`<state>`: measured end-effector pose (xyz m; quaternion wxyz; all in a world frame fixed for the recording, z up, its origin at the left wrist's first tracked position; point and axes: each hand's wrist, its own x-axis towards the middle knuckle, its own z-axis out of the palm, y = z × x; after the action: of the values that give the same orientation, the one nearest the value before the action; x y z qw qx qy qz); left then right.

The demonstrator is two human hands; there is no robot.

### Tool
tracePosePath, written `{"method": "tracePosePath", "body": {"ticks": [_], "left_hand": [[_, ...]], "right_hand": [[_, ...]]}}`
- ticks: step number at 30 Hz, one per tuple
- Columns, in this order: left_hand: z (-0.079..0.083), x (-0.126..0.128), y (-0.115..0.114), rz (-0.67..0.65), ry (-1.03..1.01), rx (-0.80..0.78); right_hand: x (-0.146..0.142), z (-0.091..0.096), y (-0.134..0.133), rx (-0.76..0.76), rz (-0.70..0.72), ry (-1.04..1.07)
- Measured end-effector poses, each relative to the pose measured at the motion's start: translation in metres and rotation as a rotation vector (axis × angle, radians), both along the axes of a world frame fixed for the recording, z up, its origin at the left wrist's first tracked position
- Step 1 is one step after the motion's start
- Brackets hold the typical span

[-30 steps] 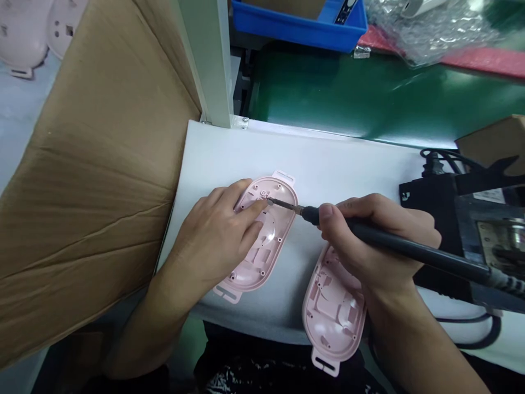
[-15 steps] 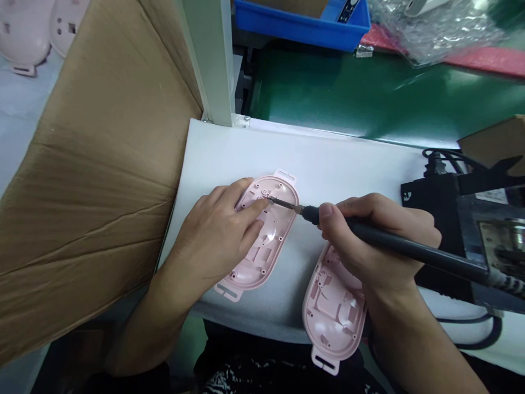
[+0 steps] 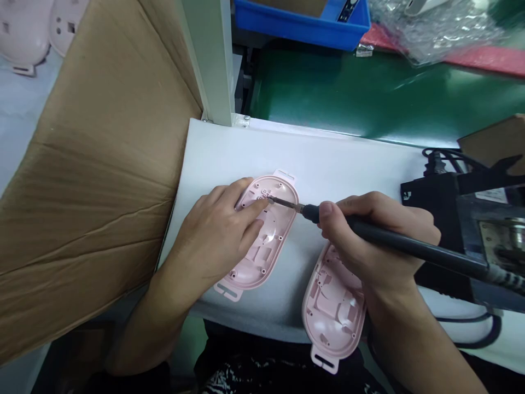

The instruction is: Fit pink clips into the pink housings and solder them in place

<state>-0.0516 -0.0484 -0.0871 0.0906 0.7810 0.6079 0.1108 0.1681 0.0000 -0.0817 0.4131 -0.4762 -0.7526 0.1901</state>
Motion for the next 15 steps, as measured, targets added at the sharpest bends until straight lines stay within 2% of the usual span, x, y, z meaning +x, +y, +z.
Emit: {"method": "tracePosePath", "body": {"ticks": [11, 15], "left_hand": [[-0.0012, -0.0006, -0.0002, 0.001, -0.009, 0.001], [-0.0018, -0.0006, 0.0, 0.001, -0.015, 0.01]], "right_hand": [[-0.0001, -0.0006, 0.0013, 0.001, -0.044, 0.012], [0.0008, -0.0007, 0.0006, 0.009, -0.019, -0.001]]}}
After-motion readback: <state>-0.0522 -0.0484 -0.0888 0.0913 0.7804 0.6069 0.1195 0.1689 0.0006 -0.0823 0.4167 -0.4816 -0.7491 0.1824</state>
